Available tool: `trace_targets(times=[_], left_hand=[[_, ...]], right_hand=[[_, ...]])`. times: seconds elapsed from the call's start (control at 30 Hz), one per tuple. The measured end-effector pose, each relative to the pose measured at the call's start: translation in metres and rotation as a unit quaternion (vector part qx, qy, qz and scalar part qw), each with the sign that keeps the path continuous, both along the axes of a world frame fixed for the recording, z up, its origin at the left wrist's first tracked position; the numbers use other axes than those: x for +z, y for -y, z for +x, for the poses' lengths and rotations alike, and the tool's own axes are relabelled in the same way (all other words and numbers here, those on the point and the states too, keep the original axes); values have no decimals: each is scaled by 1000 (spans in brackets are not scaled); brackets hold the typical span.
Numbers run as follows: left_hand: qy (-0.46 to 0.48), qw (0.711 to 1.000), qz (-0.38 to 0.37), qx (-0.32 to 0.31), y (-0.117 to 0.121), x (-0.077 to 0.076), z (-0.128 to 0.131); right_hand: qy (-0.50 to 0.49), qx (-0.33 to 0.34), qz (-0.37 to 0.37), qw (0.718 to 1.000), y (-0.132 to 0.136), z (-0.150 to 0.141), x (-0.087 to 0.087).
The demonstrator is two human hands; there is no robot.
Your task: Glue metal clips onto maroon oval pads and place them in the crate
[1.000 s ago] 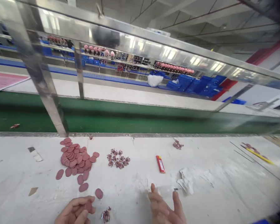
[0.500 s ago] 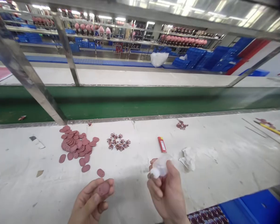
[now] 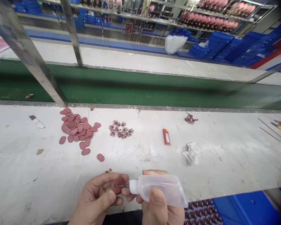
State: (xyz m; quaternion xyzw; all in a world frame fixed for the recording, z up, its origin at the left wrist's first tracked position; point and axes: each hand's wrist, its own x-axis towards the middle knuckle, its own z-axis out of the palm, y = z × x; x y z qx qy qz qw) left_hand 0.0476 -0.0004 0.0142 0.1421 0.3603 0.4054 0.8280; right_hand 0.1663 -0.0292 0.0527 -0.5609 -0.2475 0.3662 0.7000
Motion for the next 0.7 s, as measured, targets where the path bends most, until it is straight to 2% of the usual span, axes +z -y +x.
trace_targets(times=[0.13,0.3,0.47,0.7], left_hand=[[16,1000,2,-7,1,2,2],[4,1000,-7,1,1,6,4],[1,1000,4,-6,3,4,2],[56,997,42,-37,5,-10,-1]], right_hand=[[37,-19,21,999,1,3,-7],[98,8,83,992,-1,12,-19],[104,29,71,992,-2,13,-21],[135,3,53,989,1,14,-20]])
